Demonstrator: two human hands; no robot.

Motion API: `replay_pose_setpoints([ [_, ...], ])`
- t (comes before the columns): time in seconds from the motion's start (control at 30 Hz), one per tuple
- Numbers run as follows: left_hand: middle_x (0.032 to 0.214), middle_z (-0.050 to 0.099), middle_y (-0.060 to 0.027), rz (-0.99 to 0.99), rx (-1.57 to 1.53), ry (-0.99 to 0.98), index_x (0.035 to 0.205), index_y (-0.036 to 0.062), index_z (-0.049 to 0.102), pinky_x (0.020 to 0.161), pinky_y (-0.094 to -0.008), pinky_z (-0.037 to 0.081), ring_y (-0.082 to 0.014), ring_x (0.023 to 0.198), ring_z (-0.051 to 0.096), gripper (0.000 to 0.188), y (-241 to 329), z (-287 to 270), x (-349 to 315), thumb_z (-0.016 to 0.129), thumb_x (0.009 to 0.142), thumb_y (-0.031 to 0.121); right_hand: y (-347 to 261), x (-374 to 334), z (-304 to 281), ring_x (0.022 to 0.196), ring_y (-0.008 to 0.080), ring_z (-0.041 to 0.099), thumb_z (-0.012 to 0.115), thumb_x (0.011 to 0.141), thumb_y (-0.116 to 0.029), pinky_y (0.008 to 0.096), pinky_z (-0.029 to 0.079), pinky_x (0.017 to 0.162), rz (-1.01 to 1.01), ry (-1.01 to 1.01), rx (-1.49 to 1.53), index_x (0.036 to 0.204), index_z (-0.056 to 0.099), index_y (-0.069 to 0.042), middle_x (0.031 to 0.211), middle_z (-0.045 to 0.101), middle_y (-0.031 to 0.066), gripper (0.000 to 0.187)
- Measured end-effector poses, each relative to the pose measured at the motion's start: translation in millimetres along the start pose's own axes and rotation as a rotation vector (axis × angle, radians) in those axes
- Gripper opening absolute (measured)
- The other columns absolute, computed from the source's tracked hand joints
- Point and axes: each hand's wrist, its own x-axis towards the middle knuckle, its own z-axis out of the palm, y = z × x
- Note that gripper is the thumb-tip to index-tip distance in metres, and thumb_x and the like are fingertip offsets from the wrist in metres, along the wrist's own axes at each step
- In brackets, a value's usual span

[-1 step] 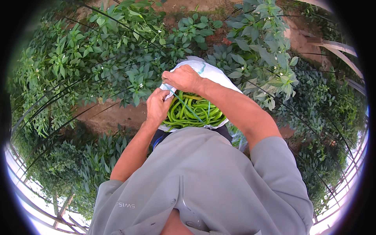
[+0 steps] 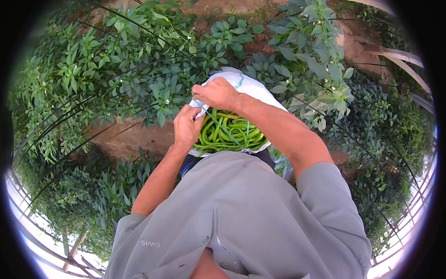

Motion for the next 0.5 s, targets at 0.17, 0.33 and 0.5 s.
replay_pose_setpoints([
  [0.17,0.095,0.069,-0.0116,0.107,-0.055,0.225,0.105,0.0054,0.079,0.073,-0.0412,0.057,-0.032,0.08,0.07,0.017,-2,8,-6,0.08,0.088,0.002,-3,1,-7,0.074,0.0413,0.074,0.069,0.101,-0.039,0.0551,0.057,0.07,0.143,-0.071,0.05,0.103,0.074,-0.014,0.074,0.074,0.0172,0.025],
  [0.33,0.096,0.07,-0.0109,0.131,-0.087,0.263,0.107,0.0071,0.079,0.072,-0.0404,0.058,-0.0311,0.081,0.071,0.022,-2,13,-2,0.08,0.086,0.001,-6,3,-12,0.078,0.0419,0.074,0.07,0.1,-0.038,0.0552,0.057,0.073,0.183,-0.117,0.072,0.1,0.078,-0.014,0.077,0.076,0.0163,0.026],
  [0.5,0.096,0.069,-0.0109,0.194,-0.004,0.212,0.107,0.009,0.079,0.072,-0.0411,0.057,-0.0325,0.08,0.071,0.02,1,5,0,0.08,0.088,0.004,-10,5,-15,0.078,0.0417,0.074,0.07,0.098,-0.038,0.0549,0.057,0.075,0.208,-0.133,0.075,0.101,0.08,-0.014,0.077,0.076,0.016,0.026],
])
